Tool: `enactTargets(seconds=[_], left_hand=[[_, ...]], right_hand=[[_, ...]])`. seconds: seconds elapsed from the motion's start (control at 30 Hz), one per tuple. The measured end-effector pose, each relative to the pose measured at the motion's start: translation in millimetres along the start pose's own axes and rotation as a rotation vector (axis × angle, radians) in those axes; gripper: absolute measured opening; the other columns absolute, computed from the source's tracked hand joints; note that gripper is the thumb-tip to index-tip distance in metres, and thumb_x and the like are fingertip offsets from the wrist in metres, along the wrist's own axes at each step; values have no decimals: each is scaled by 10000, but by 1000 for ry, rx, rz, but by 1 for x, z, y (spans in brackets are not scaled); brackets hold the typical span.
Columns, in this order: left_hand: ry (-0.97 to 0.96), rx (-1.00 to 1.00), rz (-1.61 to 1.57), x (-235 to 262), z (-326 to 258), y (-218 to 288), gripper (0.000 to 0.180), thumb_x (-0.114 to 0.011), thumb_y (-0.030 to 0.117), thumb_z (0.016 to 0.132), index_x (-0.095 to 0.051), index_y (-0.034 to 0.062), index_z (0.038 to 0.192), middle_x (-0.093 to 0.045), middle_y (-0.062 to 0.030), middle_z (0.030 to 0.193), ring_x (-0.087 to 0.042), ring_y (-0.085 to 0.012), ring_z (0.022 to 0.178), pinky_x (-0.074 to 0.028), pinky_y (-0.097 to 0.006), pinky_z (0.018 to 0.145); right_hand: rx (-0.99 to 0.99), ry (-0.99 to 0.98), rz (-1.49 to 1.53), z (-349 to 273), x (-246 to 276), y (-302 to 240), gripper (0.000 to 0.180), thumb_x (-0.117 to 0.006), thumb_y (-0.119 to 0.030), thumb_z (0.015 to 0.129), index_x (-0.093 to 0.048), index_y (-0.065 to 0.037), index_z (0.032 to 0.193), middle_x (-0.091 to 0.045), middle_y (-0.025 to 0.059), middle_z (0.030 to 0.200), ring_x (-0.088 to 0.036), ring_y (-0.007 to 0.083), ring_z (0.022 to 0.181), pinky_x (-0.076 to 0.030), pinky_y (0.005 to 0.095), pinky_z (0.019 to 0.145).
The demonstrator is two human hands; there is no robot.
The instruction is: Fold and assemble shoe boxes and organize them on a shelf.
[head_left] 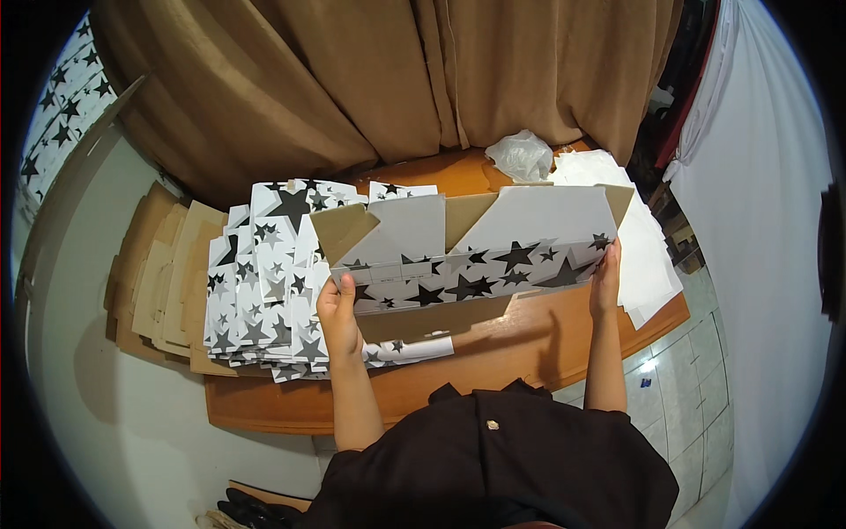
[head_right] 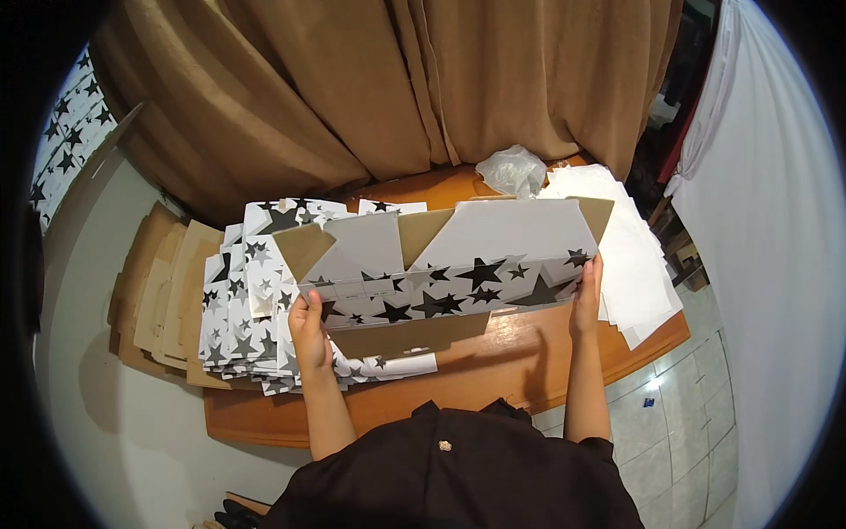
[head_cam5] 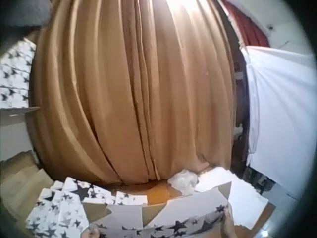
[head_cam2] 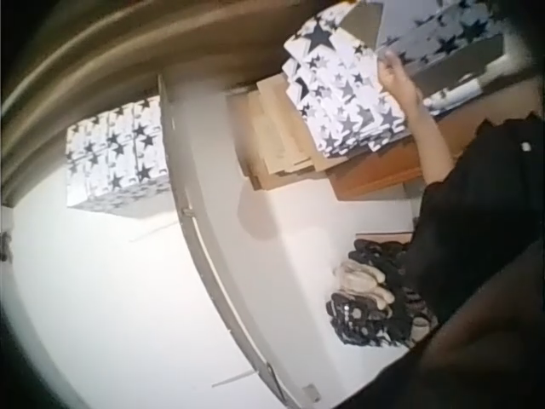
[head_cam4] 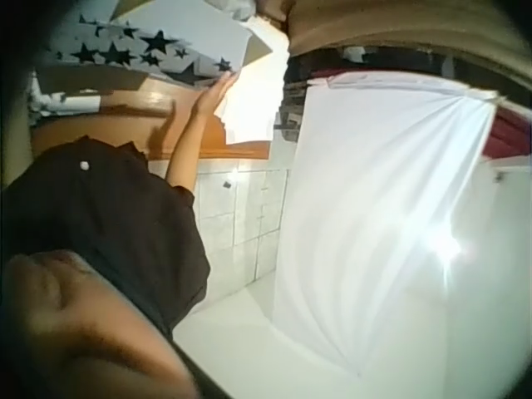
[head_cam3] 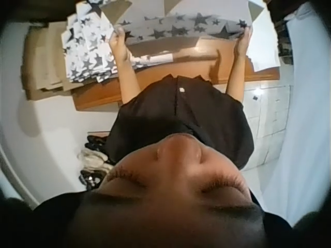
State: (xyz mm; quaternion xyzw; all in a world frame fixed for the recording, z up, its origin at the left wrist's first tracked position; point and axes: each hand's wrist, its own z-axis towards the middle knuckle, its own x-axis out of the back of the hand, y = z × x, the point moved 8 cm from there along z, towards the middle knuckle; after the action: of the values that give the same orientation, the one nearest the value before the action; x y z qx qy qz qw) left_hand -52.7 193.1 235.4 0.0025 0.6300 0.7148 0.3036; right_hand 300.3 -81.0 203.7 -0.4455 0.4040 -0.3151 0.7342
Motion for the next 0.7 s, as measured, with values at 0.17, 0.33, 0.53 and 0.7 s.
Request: enactTargets(seconds=[0.17,0.33,0.53,0.7], left_hand=[[-28,64,-88,0,-8,-17,348,-545,222,933,-520,-38,1162,-598,-96,1111,-545,-145,1008,-400,-279,913],[-255,156,-242,-29,-19,-48,334,-448,173,968,-471,-33,1229,-569,-84,1172,-537,-137,1048,-396,-274,931],[-255,95,-217,-32,-16,-92,452,-439,300,913,-492,-49,1196,-579,-104,1126,-541,-176,1023,-379,-276,909],[-138,117,-244,-1,-13,-133,371,-431,259,891,-578,-46,1041,-602,-88,992,-543,-175,950,-380,-269,879]], right_hand=[[-37,-8,-82,-11,6,-6,546,-352,-380,968,-266,-52,1395,-372,91,1370,-337,196,1276,-235,321,1055],[-145,-126,33,-30,-2,16,522,-336,-413,970,-348,-59,1353,-435,60,1327,-394,158,1225,-284,310,1005],[-255,-39,45,-51,-11,39,560,-279,-492,950,-385,-105,1341,-442,38,1331,-375,155,1236,-299,349,974],[-255,-118,274,-75,2,65,530,-315,-460,951,-350,-139,1372,-475,39,1302,-460,157,1146,-388,308,882]])
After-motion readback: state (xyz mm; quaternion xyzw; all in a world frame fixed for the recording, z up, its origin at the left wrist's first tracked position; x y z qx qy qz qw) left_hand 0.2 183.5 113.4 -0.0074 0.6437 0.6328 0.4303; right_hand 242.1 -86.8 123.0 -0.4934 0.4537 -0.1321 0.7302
